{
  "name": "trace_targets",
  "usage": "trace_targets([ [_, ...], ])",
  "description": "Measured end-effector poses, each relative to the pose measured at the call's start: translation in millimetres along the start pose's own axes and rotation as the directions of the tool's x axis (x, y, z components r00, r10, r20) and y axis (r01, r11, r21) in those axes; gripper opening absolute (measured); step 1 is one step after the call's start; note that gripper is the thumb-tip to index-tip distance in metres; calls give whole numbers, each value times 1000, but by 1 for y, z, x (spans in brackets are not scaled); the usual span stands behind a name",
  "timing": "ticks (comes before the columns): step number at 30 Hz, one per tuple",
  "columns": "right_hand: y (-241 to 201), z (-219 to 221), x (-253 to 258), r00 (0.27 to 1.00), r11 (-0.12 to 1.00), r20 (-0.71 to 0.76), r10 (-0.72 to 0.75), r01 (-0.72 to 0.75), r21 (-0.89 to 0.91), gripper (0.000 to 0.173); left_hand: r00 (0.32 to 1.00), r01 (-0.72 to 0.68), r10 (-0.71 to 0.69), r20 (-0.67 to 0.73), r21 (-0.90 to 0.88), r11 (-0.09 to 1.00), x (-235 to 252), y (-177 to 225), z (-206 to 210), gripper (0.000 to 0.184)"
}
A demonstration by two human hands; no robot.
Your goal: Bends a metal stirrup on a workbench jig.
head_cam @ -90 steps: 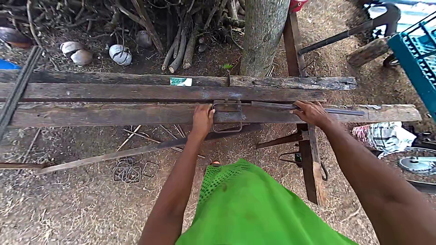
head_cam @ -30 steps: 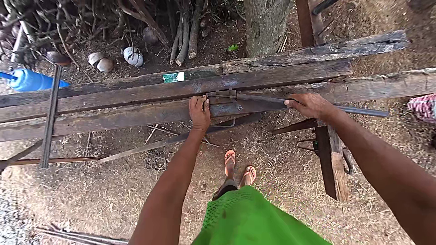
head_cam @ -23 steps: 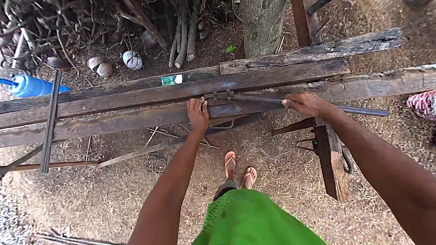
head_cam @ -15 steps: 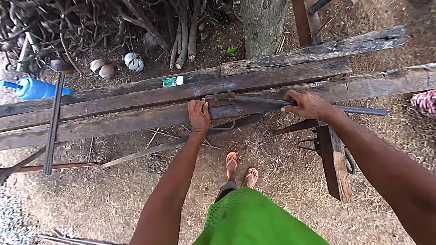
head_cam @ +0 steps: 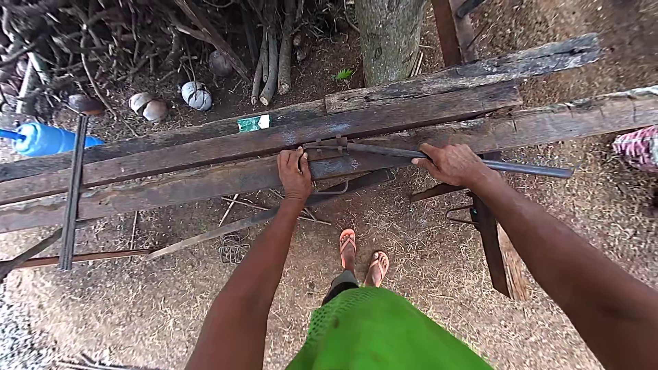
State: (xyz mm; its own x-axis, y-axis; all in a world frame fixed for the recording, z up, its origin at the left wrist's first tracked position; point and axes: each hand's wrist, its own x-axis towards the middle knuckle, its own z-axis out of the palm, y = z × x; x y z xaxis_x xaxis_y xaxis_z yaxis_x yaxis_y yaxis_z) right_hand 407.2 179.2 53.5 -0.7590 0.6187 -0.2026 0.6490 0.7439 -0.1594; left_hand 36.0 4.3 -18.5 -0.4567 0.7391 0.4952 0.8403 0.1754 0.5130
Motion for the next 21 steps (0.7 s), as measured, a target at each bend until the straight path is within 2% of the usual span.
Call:
trace_targets([
  [3, -5, 5, 2, 998, 999, -45, 42, -42, -10, 62, 1000, -15, 15, -6, 6, 1000, 0, -2, -1, 27],
  [7, -10, 7, -1, 994, 995, -34, 101, -101, 0, 66, 999, -32, 32, -1, -5, 999, 1, -3, 0, 26],
  [16, -34, 17, -16, 970, 974, -86, 227, -225, 35, 66, 999, -38, 38, 28, -17, 999, 3, -3, -4, 28],
  [21, -88, 38, -44, 900, 900, -74, 430, -420, 118, 64, 998, -12, 11, 68, 15, 1000, 3, 0, -5, 30],
])
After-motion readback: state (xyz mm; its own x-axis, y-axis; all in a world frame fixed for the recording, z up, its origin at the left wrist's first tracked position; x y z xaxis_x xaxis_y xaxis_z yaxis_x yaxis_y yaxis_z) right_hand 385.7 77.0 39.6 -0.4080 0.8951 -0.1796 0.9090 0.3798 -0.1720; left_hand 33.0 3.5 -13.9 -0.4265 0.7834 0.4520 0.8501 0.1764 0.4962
